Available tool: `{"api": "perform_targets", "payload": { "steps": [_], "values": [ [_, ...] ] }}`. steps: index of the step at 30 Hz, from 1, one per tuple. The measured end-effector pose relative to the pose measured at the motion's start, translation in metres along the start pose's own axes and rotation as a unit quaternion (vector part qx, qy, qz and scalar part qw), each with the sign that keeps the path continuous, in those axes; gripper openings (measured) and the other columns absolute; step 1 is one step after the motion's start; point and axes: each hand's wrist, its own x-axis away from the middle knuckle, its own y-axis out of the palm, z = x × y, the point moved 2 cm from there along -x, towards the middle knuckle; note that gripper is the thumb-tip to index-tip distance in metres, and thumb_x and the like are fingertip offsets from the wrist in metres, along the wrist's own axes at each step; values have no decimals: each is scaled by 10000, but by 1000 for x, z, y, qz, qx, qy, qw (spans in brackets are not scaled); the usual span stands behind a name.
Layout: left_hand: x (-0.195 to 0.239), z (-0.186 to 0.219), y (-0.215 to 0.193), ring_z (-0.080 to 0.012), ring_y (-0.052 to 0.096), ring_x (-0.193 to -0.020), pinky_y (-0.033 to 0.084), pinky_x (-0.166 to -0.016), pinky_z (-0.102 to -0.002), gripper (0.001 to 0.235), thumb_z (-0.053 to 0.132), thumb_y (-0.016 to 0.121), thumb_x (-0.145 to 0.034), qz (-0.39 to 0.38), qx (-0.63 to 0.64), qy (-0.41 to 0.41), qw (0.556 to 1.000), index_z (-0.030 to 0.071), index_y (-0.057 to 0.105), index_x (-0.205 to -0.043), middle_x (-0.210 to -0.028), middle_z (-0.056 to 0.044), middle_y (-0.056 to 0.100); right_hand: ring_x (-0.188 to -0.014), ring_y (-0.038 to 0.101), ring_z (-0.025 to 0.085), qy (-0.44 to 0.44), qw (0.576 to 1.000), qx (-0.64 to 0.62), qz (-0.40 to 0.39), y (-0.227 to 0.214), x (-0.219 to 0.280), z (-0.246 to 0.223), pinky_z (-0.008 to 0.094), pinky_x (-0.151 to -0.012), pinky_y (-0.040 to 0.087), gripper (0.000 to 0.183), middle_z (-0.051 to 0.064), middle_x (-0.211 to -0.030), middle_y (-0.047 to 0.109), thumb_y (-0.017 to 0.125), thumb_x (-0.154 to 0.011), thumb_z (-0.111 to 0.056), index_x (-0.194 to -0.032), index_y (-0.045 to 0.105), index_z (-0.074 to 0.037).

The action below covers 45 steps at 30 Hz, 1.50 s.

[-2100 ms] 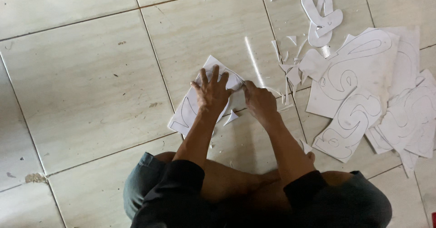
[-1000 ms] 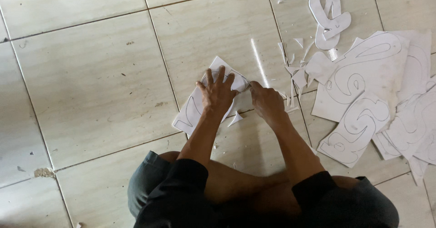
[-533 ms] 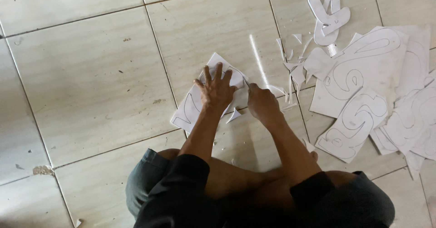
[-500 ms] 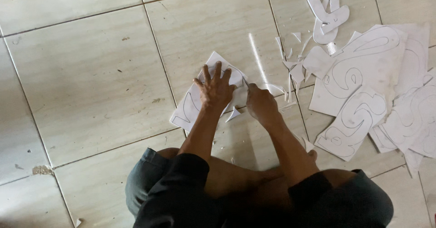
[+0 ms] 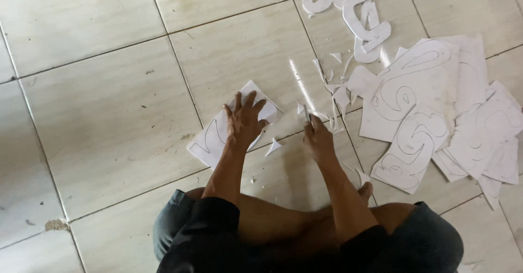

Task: The person sits on a tiled floor and uses a craft knife to cut out letter-shaped designs from white foam sheets. They carefully follow the drawn outlines, rotating the sheets as needed, and place the finished cutouts aside.

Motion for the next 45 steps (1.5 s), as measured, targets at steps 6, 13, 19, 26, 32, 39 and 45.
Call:
{"api": "perform_targets", "payload": {
  "steps": [6,13,19,26,32,39,45],
  "values": [
    [13,2,-35,-463,172,-1539,150,-1152,-792,785,339,864,-758,4,28,-30,999,320,548,-1476,-1671,-81,311,-996,710,434,9,996,-78,-33,19,-27,4,579,-960,517,546,245,-962,735,424,-1007,-481,-1482,532,-236],
    [8,-36,16,-259,399,-1429,436,-1113,-573,464,228,769,-850,28,-16,-47,998,322,654,-1290,-1424,-2,521,-345,441,128,87,937,-266,-211,56,-5,8,287,-356,323,546,60,-571,553,735,-930,-469,-1262,688,-37],
    [59,-20,-64,-456,160,-1543,264,-1153,-724,757,349,841,-778,-15,-11,-128,992,326,542,-1473,-1666,-171,261,-927,742,432,-99,991,83,-25,61,-45,67,553,-855,574,446,186,-918,758,668,-919,-418,-1345,562,-339],
    [206,8,-180,-519,291,-1462,358,-1103,-683,644,370,783,-862,239,178,-95,950,234,583,-1459,-1577,-222,425,-574,526,203,-56,914,-341,212,-67,4,-7,338,-529,410,233,82,-709,525,641,-988,-333,-1092,655,-126],
    [355,-22,-136,-354,328,-1495,346,-1155,-509,782,541,607,-873,243,304,-249,887,211,421,-1557,-1613,-127,397,-448,425,27,-51,800,-581,141,-129,122,-51,158,-362,338,200,-53,-596,422,646,-1032,-253,-1180,644,-118],
    [450,28,-103,-260,270,-1561,278,-1221,-438,913,616,511,-785,201,501,-350,766,249,313,-1598,-1660,-114,330,-410,387,59,13,732,-671,122,-155,176,-30,210,-399,295,276,-64,-582,466,616,-978,-352,-1164,705,-169],
    [414,88,-220,-348,295,-1543,445,-1086,-565,697,410,647,-889,310,113,-76,941,94,485,-1488,-1606,-158,420,-416,381,60,-76,703,-700,103,-176,210,-54,199,-406,281,367,-52,-587,470,609,-981,-404,-1196,696,-119]
  ]
}}
